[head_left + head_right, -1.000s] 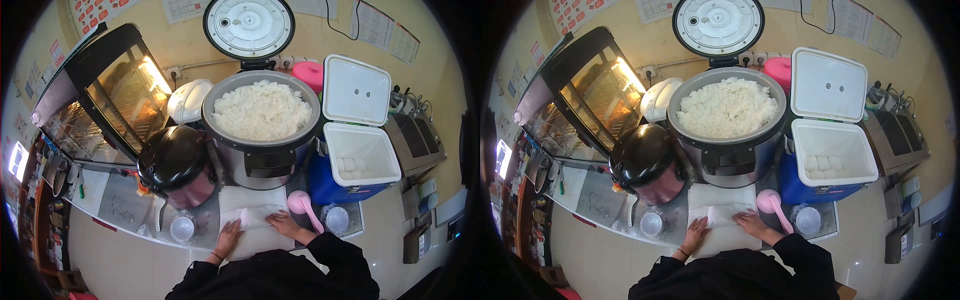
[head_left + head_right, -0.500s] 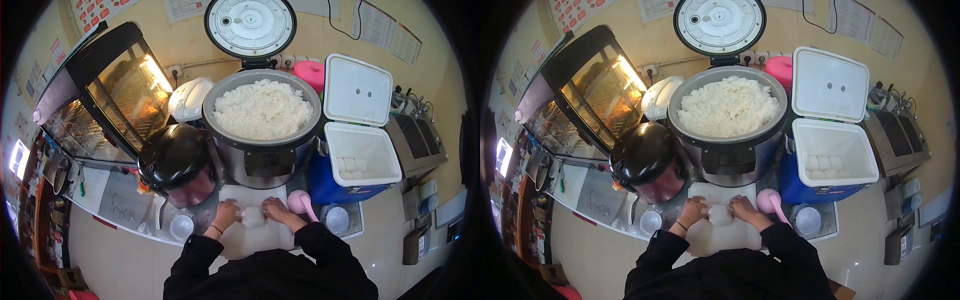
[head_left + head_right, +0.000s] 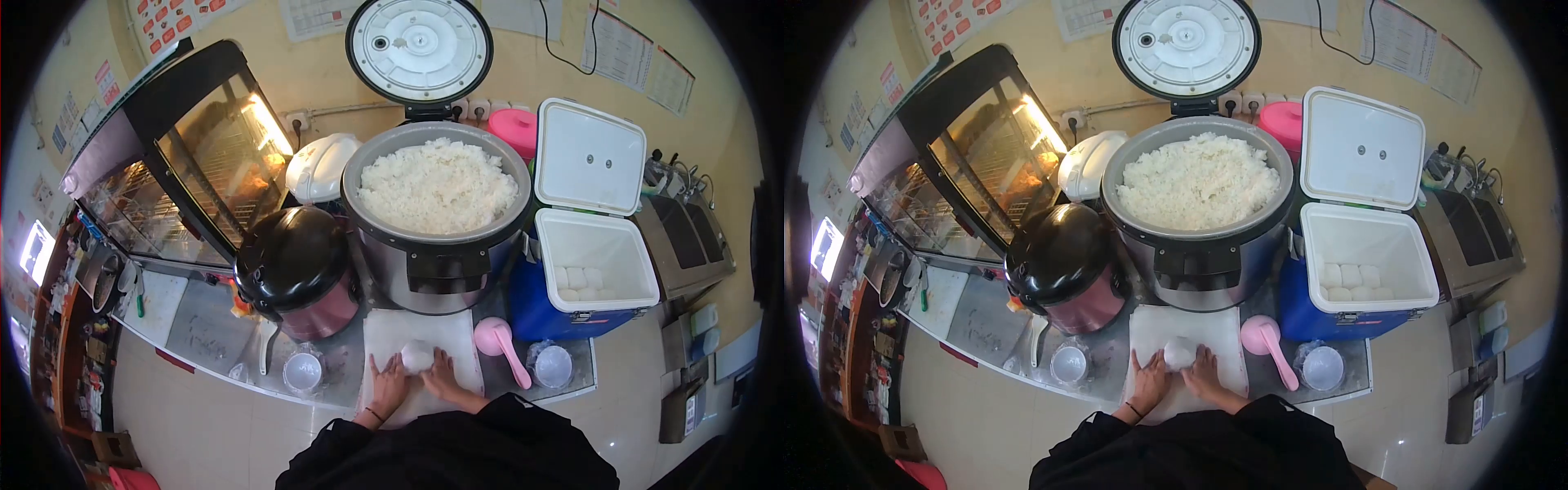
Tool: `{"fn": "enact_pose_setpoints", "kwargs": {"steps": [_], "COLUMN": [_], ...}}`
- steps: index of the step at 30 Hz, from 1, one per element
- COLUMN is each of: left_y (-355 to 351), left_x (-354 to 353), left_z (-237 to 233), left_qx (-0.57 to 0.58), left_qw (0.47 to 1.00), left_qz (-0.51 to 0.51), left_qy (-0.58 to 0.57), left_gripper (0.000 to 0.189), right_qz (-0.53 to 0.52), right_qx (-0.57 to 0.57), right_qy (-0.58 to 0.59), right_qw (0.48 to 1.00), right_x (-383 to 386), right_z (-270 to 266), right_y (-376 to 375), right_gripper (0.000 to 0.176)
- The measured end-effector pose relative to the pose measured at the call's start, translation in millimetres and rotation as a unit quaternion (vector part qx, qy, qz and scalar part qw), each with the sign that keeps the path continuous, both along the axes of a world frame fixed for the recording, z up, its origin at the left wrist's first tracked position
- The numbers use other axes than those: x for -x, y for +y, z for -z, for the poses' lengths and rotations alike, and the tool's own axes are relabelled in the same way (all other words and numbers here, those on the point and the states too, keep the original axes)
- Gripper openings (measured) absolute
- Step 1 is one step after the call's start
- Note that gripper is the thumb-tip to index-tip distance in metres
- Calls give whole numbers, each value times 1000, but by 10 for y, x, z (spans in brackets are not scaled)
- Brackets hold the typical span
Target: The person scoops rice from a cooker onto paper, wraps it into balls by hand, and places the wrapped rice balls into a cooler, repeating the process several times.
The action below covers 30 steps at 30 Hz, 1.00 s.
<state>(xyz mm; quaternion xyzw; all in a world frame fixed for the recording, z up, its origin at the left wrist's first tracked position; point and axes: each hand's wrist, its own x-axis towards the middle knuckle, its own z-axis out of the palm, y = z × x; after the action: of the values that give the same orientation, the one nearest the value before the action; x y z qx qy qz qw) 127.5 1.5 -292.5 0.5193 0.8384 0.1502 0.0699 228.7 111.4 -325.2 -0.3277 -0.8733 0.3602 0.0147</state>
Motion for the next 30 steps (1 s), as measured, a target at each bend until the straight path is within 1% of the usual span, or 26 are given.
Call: {"fn": "enact_pose_setpoints", "kwargs": {"steps": [1,2,3,4,5,8,9,12,15,16,18,19,22,23,24,25,26,27,29,30], "left_y": [26,68,106,150,176,242,289,469,718,808,984,1090,1453,1600,1727,1877,1982,2005,2054,2029], "left_x": [59,104,130,153,149,114,66,-102,-294,-423,-722,-778,-988,-1000,-1058,-1073,-1077,-1066,-956,-890], "left_z": [-51,-108,-180,-271,-450,-681,-855,-1185,-1298,-1351,-1432,-1436,-1727,-1823,-2004,-2170,-2276,-2298,-2313,-2265], "left_qx": [-45,-32,-18,-5,-19,-163,-179,-254,-327,-373,-449,-465,-487,-449,-414,-371,-327,-318,-302,-304], "left_qw": [998,999,999,999,998,974,970,938,919,902,848,815,809,833,860,878,894,899,908,902], "left_qz": [23,29,36,42,56,121,138,211,216,214,207,248,302,312,289,293,294,291,285,294], "left_qy": [33,33,33,32,36,95,90,107,35,-38,-190,-241,-132,-86,-80,-81,-82,-75,-57,-85], "left_gripper": [44,42,40,38,34,35,38,41,46,47,49,58,73,83,85,84,84,83,81,80], "right_qz": [25,71,112,145,237,285,256,208,231,229,226,176,145,118,157,192,195,196,245,269], "right_qx": [82,296,494,667,722,785,772,763,736,726,700,696,682,679,623,582,508,432,403,390], "right_qy": [-28,23,75,124,69,85,92,120,210,252,335,383,427,437,453,460,455,444,340,286], "right_qw": [996,952,859,720,646,543,575,600,600,597,589,581,575,578,618,643,705,760,813,833], "right_x": [73,99,93,79,58,-109,-172,-358,-577,-638,-765,-851,-1044,-1081,-1157,-1187,-1215,-1248,-1312,-1332], "right_z": [-86,-198,-465,-739,-987,-1261,-1333,-1698,-2065,-2161,-2303,-2336,-2580,-2506,-2732,-2743,-2745,-2725,-2702,-2613], "right_y": [59,157,267,389,520,753,764,758,762,761,769,810,1061,1281,1417,1666,1946,2209,2665,2881], "right_gripper": [76,76,77,77,70,63,55,50,43,44,44,46,46,44,44,42,41,40,45,48]}}
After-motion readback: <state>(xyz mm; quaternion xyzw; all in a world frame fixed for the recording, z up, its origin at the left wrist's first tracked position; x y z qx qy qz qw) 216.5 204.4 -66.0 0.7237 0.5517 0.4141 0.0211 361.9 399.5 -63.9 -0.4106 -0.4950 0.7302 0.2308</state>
